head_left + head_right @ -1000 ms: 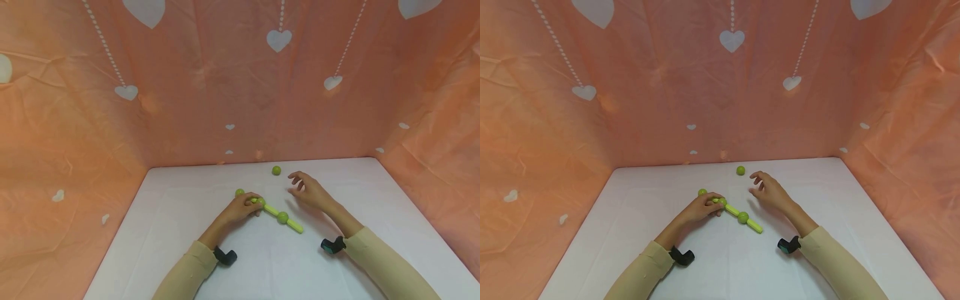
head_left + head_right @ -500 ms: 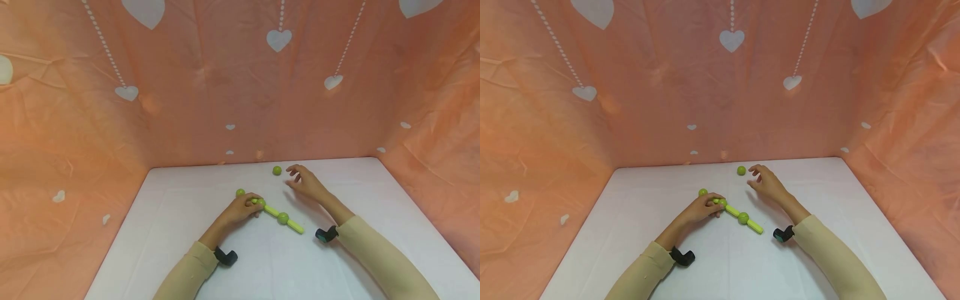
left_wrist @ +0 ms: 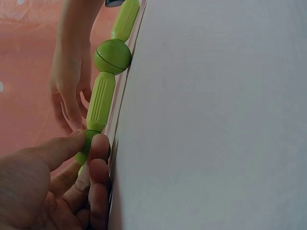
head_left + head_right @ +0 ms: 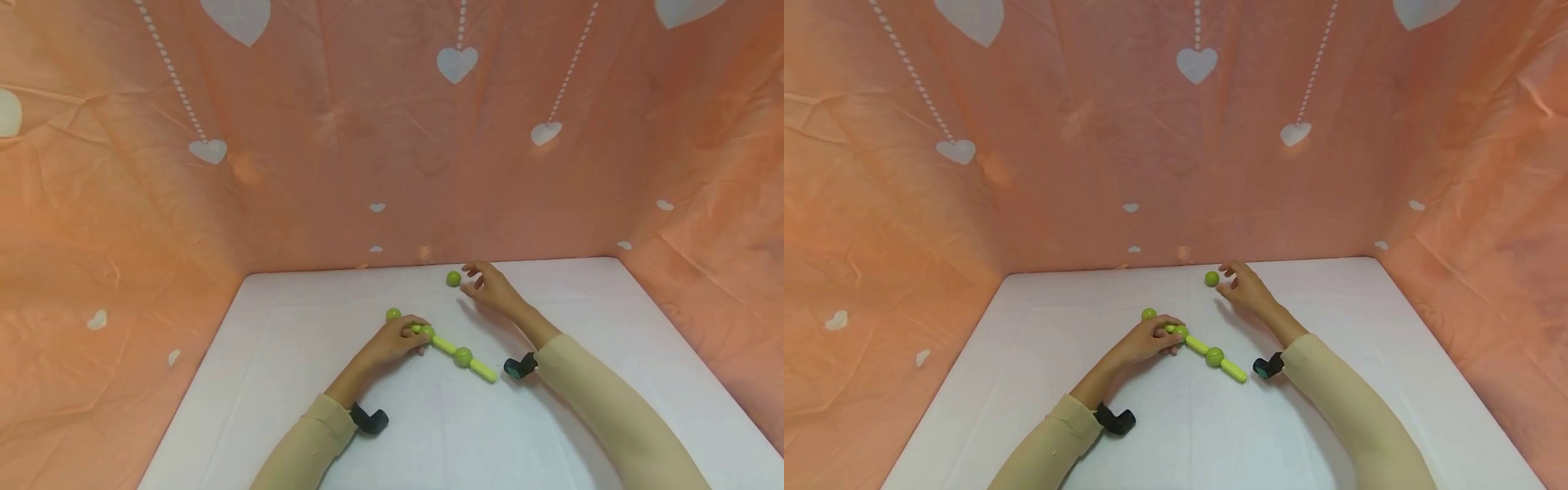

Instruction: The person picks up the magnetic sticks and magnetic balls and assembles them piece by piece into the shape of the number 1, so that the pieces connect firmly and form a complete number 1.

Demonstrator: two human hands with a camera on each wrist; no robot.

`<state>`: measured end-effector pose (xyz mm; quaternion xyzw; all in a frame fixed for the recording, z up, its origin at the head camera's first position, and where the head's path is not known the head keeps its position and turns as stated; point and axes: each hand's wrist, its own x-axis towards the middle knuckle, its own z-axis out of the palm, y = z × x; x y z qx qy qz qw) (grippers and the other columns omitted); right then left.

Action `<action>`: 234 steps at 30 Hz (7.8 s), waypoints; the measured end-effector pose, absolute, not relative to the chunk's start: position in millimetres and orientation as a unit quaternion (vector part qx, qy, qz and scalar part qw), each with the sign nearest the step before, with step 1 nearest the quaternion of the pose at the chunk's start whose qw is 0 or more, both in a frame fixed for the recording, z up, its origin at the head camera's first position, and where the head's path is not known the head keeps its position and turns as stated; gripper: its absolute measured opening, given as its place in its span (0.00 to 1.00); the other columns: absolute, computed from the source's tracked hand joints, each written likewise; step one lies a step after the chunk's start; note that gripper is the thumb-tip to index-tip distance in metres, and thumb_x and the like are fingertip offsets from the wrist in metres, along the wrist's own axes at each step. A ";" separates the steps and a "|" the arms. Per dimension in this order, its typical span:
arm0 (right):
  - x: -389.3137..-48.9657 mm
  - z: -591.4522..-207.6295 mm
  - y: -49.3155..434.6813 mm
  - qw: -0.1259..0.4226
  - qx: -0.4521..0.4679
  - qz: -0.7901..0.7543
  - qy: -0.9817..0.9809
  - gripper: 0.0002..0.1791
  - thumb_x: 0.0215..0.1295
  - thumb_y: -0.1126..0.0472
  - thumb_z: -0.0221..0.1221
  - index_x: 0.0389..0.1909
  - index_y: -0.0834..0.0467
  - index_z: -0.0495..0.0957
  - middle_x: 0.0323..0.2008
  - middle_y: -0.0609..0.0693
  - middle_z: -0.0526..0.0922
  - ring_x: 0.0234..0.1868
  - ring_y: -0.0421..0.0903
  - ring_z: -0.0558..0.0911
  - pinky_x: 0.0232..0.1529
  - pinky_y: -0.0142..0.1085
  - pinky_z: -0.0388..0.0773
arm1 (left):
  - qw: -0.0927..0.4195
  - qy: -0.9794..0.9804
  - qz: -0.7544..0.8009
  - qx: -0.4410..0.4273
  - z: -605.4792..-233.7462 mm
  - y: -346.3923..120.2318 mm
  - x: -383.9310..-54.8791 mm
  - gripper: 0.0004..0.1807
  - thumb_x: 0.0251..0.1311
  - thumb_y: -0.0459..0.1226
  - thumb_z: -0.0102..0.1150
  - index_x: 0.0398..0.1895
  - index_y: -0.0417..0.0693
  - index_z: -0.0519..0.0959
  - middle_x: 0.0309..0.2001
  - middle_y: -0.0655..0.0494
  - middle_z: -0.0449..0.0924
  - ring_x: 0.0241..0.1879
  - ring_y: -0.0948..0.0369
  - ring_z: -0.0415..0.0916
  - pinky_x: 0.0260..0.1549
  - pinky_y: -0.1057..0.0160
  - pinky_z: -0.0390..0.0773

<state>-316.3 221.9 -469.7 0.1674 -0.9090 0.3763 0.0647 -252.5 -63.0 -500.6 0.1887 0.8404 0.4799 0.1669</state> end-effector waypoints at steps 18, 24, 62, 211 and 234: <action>-339.1 -476.7 210.0 -0.008 0.118 0.394 -0.912 0.28 0.75 0.63 0.66 0.71 0.66 0.72 0.67 0.69 0.76 0.53 0.60 0.81 0.52 0.47 0.80 | 0.161 0.852 0.466 0.179 -497.9 -61.4 -251.1 0.18 0.76 0.46 0.65 0.64 0.54 0.82 0.29 0.61 0.87 0.35 0.64 0.78 0.47 0.60 0.74; -344.7 -479.0 207.4 -0.016 0.120 0.384 -0.915 0.28 0.75 0.63 0.66 0.71 0.67 0.71 0.62 0.68 0.79 0.52 0.59 0.81 0.51 0.46 0.80 | 0.162 0.850 0.468 0.179 -499.3 -61.1 -251.9 0.18 0.76 0.46 0.65 0.64 0.54 0.82 0.29 0.61 0.86 0.34 0.64 0.77 0.48 0.60 0.74; -325.3 -474.4 232.2 0.024 0.116 0.382 -0.917 0.21 0.75 0.61 0.67 0.63 0.64 0.77 0.55 0.65 0.84 0.51 0.60 0.83 0.54 0.53 0.81 | 0.164 0.844 0.468 0.203 -487.5 -56.2 -247.0 0.21 0.76 0.41 0.65 0.68 0.48 0.79 0.28 0.59 0.82 0.27 0.65 0.72 0.29 0.69 0.71; -148.0 -481.3 290.7 -0.113 0.260 0.383 -0.879 0.20 0.68 0.57 0.74 0.57 0.54 0.81 0.43 0.40 0.81 0.40 0.39 0.76 0.38 0.32 0.77 | -0.015 0.928 0.102 0.357 -472.7 5.5 -217.3 0.18 0.66 0.56 0.73 0.54 0.62 0.88 0.51 0.67 0.86 0.51 0.63 0.76 0.59 0.59 0.75; -144.1 -483.1 280.3 -0.118 0.273 0.399 -0.867 0.15 0.69 0.59 0.73 0.54 0.50 0.83 0.41 0.39 0.83 0.40 0.36 0.78 0.39 0.32 0.77 | -0.009 0.932 0.105 0.347 -467.7 -1.4 -215.1 0.18 0.65 0.55 0.75 0.53 0.61 0.88 0.46 0.64 0.84 0.44 0.64 0.78 0.43 0.65 0.77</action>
